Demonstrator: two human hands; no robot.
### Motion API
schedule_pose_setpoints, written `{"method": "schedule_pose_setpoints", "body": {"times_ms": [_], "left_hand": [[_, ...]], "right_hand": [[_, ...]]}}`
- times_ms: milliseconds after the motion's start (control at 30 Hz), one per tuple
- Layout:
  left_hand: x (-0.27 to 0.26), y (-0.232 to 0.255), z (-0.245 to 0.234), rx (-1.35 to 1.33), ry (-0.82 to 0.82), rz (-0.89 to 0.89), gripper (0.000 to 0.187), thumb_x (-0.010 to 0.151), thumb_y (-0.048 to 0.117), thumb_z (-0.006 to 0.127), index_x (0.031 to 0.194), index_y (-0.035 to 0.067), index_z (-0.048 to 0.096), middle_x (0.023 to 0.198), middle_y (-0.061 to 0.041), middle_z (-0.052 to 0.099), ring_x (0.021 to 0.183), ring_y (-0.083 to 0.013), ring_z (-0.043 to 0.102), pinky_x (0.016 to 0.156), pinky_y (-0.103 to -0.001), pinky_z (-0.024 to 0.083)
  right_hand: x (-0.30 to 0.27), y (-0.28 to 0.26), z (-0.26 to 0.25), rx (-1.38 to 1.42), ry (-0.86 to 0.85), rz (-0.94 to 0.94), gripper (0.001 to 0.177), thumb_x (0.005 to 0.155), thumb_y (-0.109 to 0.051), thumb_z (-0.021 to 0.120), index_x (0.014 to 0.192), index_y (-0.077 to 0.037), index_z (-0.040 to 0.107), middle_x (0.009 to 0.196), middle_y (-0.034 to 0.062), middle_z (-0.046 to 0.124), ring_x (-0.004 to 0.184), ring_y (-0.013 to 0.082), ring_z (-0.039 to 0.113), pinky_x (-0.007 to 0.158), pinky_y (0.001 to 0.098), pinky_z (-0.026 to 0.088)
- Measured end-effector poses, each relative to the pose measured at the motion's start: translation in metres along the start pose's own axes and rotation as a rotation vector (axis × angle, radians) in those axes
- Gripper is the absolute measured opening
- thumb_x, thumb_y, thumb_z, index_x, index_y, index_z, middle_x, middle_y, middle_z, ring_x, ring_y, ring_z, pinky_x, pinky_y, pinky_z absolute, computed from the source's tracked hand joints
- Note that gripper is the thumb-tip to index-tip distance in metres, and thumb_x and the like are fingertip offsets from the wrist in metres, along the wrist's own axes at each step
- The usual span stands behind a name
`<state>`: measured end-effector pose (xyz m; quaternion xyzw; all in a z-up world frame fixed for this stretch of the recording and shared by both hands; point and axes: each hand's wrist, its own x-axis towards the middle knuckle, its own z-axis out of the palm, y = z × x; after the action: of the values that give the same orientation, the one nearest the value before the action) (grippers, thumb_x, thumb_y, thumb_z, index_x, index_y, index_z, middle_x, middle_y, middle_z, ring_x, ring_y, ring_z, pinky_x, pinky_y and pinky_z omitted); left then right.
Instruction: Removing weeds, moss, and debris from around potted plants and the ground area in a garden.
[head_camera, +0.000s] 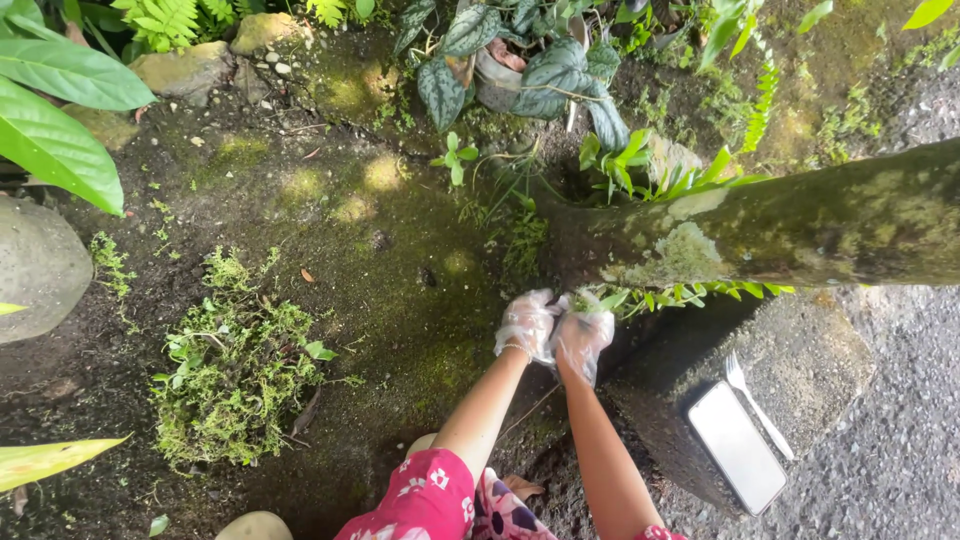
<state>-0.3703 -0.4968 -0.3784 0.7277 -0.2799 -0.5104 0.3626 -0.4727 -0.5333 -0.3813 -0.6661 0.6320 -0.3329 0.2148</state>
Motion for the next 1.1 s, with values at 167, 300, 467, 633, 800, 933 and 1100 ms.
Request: {"method": "schedule_pose_setpoints", "body": {"times_ms": [167, 300, 467, 633, 800, 933, 1100], "left_hand": [[0.035, -0.042, 0.041, 0.117, 0.020, 0.096, 0.036, 0.099, 0.023, 0.056, 0.132, 0.011, 0.063, 0.141, -0.005, 0.061, 0.126, -0.0201, 0.060, 0.107, -0.031, 0.046], [0.041, -0.050, 0.044, 0.197, -0.040, 0.095, 0.037, 0.106, 0.025, 0.050, 0.140, 0.016, 0.062, 0.147, -0.001, 0.063, 0.125, -0.0176, 0.065, 0.109, -0.029, 0.051], [0.011, -0.021, 0.014, 0.995, -0.116, 0.478, 0.052, 0.089, 0.036, 0.069, 0.137, 0.024, 0.058, 0.155, -0.002, 0.043, 0.142, -0.0194, 0.041, 0.118, -0.030, 0.031], [0.003, -0.017, 0.011, 0.996, -0.154, 0.424, 0.061, 0.083, 0.044, 0.074, 0.138, 0.023, 0.058, 0.154, -0.003, 0.043, 0.142, -0.0210, 0.040, 0.118, -0.031, 0.030], [-0.003, -0.042, -0.004, 0.440, -0.102, 0.154, 0.043, 0.100, 0.038, 0.060, 0.138, 0.019, 0.061, 0.146, -0.001, 0.059, 0.134, -0.0201, 0.054, 0.119, -0.032, 0.039], [-0.045, -0.049, -0.050, 0.747, -0.057, 0.225, 0.048, 0.090, 0.034, 0.061, 0.137, 0.024, 0.060, 0.154, -0.002, 0.046, 0.142, -0.0235, 0.042, 0.120, -0.034, 0.032], [-0.056, -0.062, -0.074, 0.535, 0.247, 0.202, 0.104, 0.084, 0.051, 0.070, 0.160, 0.000, 0.021, 0.165, -0.020, 0.020, 0.152, -0.0343, 0.023, 0.118, -0.038, 0.020]], "right_hand": [[-0.005, 0.067, 0.007, -0.118, 0.050, 0.013, 0.018, 0.087, -0.009, 0.069, 0.101, 0.003, 0.068, 0.092, 0.0105, 0.071, 0.077, 0.0176, 0.068, 0.066, 0.0319, 0.055], [-0.015, 0.081, 0.003, -0.052, 0.089, 0.012, 0.021, 0.091, -0.010, 0.063, 0.108, 0.003, 0.066, 0.098, 0.0099, 0.069, 0.081, 0.0172, 0.067, 0.068, 0.0309, 0.057], [-0.002, 0.062, -0.001, -0.013, 0.084, 0.027, 0.022, 0.091, -0.011, 0.062, 0.110, 0.001, 0.066, 0.096, 0.0089, 0.068, 0.079, 0.0182, 0.067, 0.066, 0.0310, 0.058], [0.004, 0.085, 0.010, -0.129, 0.058, -0.063, 0.015, 0.086, -0.006, 0.073, 0.100, 0.001, 0.071, 0.094, 0.0111, 0.071, 0.083, 0.0213, 0.068, 0.072, 0.0369, 0.055], [-0.025, 0.027, -0.007, -0.137, 0.059, -0.558, 0.033, 0.073, 0.006, 0.061, 0.099, -0.006, 0.077, 0.098, 0.0110, 0.074, 0.087, 0.0255, 0.071, 0.079, 0.0379, 0.058], [-0.022, -0.033, -0.007, -0.153, -0.190, -0.609, 0.039, 0.082, 0.008, 0.057, 0.111, -0.010, 0.075, 0.103, 0.0095, 0.077, 0.089, 0.0224, 0.075, 0.083, 0.0341, 0.061], [-0.004, -0.106, 0.013, -0.714, -0.210, -1.142, 0.058, 0.077, -0.001, 0.050, 0.135, 0.005, 0.054, 0.138, 0.0223, 0.066, 0.101, 0.0309, 0.075, 0.054, 0.0263, 0.061]]}}
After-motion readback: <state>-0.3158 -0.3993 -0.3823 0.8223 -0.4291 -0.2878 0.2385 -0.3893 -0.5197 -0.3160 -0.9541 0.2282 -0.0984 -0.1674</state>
